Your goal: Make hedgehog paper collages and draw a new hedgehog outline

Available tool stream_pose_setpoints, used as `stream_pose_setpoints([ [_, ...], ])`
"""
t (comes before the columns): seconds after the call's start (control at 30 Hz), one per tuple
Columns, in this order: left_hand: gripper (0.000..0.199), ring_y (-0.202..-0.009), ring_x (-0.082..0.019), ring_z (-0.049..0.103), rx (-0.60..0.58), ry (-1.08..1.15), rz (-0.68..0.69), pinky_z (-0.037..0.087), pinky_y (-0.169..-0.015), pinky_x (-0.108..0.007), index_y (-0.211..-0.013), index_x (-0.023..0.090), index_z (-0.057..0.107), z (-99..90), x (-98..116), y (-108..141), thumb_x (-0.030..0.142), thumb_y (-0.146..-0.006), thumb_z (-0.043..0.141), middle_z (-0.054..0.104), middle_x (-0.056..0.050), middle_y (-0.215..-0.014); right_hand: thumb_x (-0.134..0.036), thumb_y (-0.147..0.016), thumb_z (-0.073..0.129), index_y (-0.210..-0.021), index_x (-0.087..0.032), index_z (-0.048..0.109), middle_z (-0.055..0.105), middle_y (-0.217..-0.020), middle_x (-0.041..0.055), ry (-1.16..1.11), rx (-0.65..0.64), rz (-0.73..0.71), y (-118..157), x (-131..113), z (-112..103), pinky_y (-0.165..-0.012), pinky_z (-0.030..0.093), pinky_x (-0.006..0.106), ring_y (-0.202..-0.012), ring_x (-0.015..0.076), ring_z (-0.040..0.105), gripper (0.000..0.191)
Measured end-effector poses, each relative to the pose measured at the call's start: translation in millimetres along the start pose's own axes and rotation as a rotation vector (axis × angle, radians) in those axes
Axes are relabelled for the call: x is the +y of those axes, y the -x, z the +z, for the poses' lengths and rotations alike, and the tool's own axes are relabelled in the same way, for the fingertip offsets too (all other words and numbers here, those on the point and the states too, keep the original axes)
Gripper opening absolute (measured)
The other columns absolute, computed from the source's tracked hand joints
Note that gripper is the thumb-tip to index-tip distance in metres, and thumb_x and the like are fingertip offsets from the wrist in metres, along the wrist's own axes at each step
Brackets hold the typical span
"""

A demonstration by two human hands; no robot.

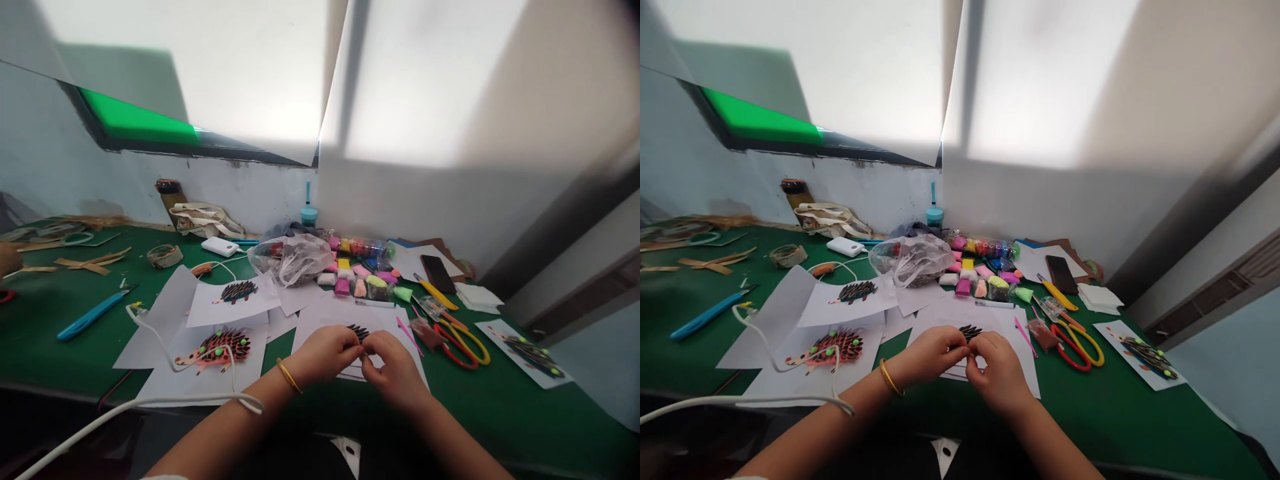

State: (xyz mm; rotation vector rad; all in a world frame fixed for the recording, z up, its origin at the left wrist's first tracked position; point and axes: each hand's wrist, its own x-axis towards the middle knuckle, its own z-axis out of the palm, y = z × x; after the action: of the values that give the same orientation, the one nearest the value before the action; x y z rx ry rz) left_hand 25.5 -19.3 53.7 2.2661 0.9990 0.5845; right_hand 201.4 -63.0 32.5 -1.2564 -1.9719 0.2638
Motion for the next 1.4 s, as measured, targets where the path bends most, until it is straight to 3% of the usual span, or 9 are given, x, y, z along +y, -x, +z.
stream_pose_setpoints([
  [0.17, 0.014, -0.065, -0.013, 0.054, -0.025, 0.031, -0.002, 0.034, -0.058, -0.022, -0.075, 0.018, 0.068, -1.0, 3.5, -5.2, 0.024, -0.078, 0.057, 0.067, 0.000, -0.073, -0.014, -0.077, 0.052, -0.075, -0.021, 0.054, 0.058, -0.075, 0.0006, -0.103, -0.023, 0.088, 3.0, 4.1, -3.2, -0.064, 0.043, 0.027, -0.072, 0.0168, 0.054, 0.008],
  [0.33, 0.011, -0.065, -0.013, 0.056, 0.046, 0.094, -0.039, 0.037, -0.059, -0.022, -0.072, 0.017, 0.067, -1.4, 3.5, -11.2, 0.021, -0.074, 0.057, 0.066, 0.000, -0.070, -0.018, -0.079, 0.051, -0.076, -0.021, 0.055, 0.058, -0.075, -0.0001, -0.183, 0.017, 0.185, 2.8, 13.0, -10.5, -0.063, 0.044, 0.026, -0.071, 0.0160, 0.055, 0.006],
  [0.57, 0.026, -0.060, -0.014, 0.060, -0.013, 0.629, -0.152, 0.047, -0.058, -0.026, -0.090, 0.013, 0.066, -2.3, -4.2, -19.4, 0.036, -0.079, 0.061, 0.068, -0.005, -0.076, -0.029, -0.084, 0.052, -0.089, -0.020, 0.061, 0.058, -0.072, -0.0001, -0.231, 0.091, 0.295, -2.5, 27.9, -21.1, -0.062, 0.046, 0.027, -0.067, 0.0160, 0.055, 0.014],
  [0.67, 0.036, -0.074, -0.017, 0.064, 0.030, 0.682, -0.172, 0.050, -0.067, -0.029, -0.102, 0.014, 0.068, -1.5, -7.2, -20.8, 0.039, -0.076, 0.066, 0.070, -0.008, -0.090, -0.034, -0.086, 0.051, -0.106, -0.020, 0.065, 0.066, -0.083, 0.0041, -0.301, 0.097, 0.302, -6.3, 37.4, -18.8, -0.071, 0.050, 0.032, -0.078, 0.0195, 0.062, 0.028],
  [0.73, 0.038, -0.082, -0.018, 0.064, 0.053, 0.671, -0.174, 0.050, -0.072, -0.030, -0.106, 0.016, 0.069, -1.5, -9.1, -21.0, 0.040, -0.077, 0.067, 0.070, -0.008, -0.094, -0.038, -0.086, 0.052, -0.105, -0.021, 0.068, 0.069, -0.094, 0.0070, -0.335, 0.084, 0.306, -8.8, 44.0, -15.8, -0.079, 0.051, 0.036, -0.087, 0.0222, 0.064, 0.030],
  [0.8, 0.035, -0.080, -0.018, 0.063, 0.048, 0.679, -0.175, 0.050, -0.071, -0.029, -0.101, 0.016, 0.071, -1.9, -11.4, -20.8, 0.040, -0.076, 0.068, 0.070, -0.007, -0.091, -0.043, -0.085, 0.056, -0.102, -0.021, 0.069, 0.071, -0.097, 0.0079, -0.369, 0.070, 0.348, -11.0, 49.5, -12.7, -0.078, 0.052, 0.037, -0.088, 0.0232, 0.065, 0.031],
  [1.03, 0.032, -0.058, -0.012, 0.058, 0.059, 0.808, -0.274, 0.045, -0.056, -0.024, -0.082, 0.014, 0.063, -2.5, -21.4, -17.9, 0.037, -0.065, 0.077, 0.063, 0.001, -0.065, -0.047, -0.082, 0.057, -0.074, -0.019, 0.065, 0.067, -0.068, 0.0025, -0.266, 0.043, 0.417, -16.5, 64.8, -7.6, -0.061, 0.047, 0.029, -0.065, 0.0188, 0.061, 0.031],
  [1.23, 0.029, -0.059, -0.012, 0.058, 0.124, 0.729, -0.256, 0.045, -0.058, -0.025, -0.075, 0.014, 0.064, -2.5, -21.5, -15.8, 0.043, -0.075, 0.065, 0.066, -0.002, -0.065, -0.047, -0.082, 0.055, -0.099, -0.018, 0.071, 0.074, -0.085, 0.0078, -0.303, 0.106, 0.456, -18.3, 87.8, 4.5, -0.073, 0.051, 0.036, -0.079, 0.0233, 0.068, 0.037],
  [1.4, 0.041, -0.053, -0.010, 0.052, 0.124, 0.836, -0.301, 0.038, -0.052, -0.023, -0.073, 0.013, 0.063, 0.6, -25.6, -17.2, 0.053, -0.078, 0.061, 0.059, 0.000, -0.057, -0.048, -0.085, 0.049, -0.088, -0.017, 0.068, 0.071, -0.076, 0.0065, -0.182, 0.120, 0.442, -14.8, 99.6, 13.2, -0.066, 0.049, 0.034, -0.071, 0.0223, 0.065, 0.036],
])
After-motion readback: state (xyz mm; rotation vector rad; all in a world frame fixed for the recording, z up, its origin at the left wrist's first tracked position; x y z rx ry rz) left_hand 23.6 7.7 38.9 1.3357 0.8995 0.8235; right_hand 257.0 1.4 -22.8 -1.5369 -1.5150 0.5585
